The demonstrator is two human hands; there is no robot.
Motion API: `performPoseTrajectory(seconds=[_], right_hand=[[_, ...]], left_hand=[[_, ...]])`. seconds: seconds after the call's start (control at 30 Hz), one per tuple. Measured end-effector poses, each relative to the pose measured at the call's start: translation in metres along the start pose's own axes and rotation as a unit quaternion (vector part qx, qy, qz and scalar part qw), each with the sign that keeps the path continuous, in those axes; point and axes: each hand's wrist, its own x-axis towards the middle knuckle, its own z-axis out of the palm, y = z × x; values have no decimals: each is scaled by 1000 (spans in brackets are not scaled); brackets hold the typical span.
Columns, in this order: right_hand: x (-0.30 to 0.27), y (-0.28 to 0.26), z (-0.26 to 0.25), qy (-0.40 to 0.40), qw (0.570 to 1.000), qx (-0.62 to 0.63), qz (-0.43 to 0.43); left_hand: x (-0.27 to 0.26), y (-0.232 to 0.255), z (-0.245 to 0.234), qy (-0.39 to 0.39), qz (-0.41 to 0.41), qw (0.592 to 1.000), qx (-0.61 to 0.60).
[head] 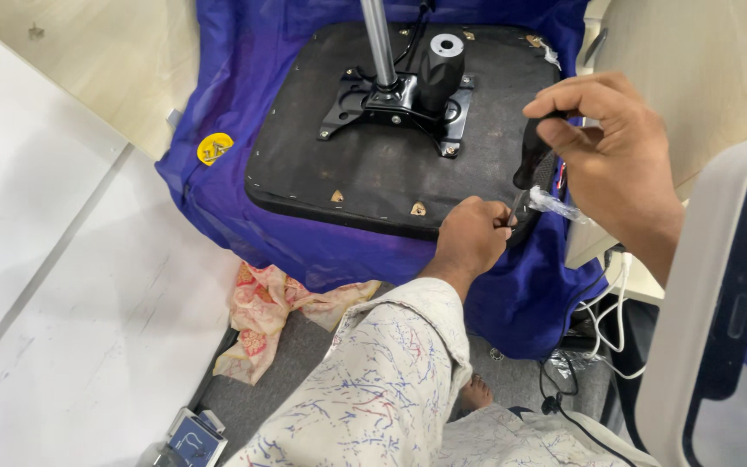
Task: The person uses a screwdriver to tighten screws on the underside of an office chair base, securing the metal mounting plate to the chair seat. The person works methodically around the base, tightening multiple screws.
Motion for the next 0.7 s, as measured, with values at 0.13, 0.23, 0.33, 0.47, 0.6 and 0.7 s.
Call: performPoseTrajectory(seconds=[0.13,0.23,0.33,0.47,0.6,0.7], right_hand=[[0,2,0,8,1000,-1,10],[0,11,1,6,999,39,9],[1,17,1,24,999,48,-5],[1,19,-3,21,996,67,61],[1,10,-4,8,992,86,93],[-1,3,-2,42,984,119,124]], left_hand=[[5,3,-4,-29,-21,999,10],[8,1,-6,-51,-30,998,9],[11,-1,-7,-60,-16,998,6],[16,-7,-10,-81,4,997,-15],[20,-10,-13,-106,10,994,-23],[21,-13,-16,-121,14,992,-22]])
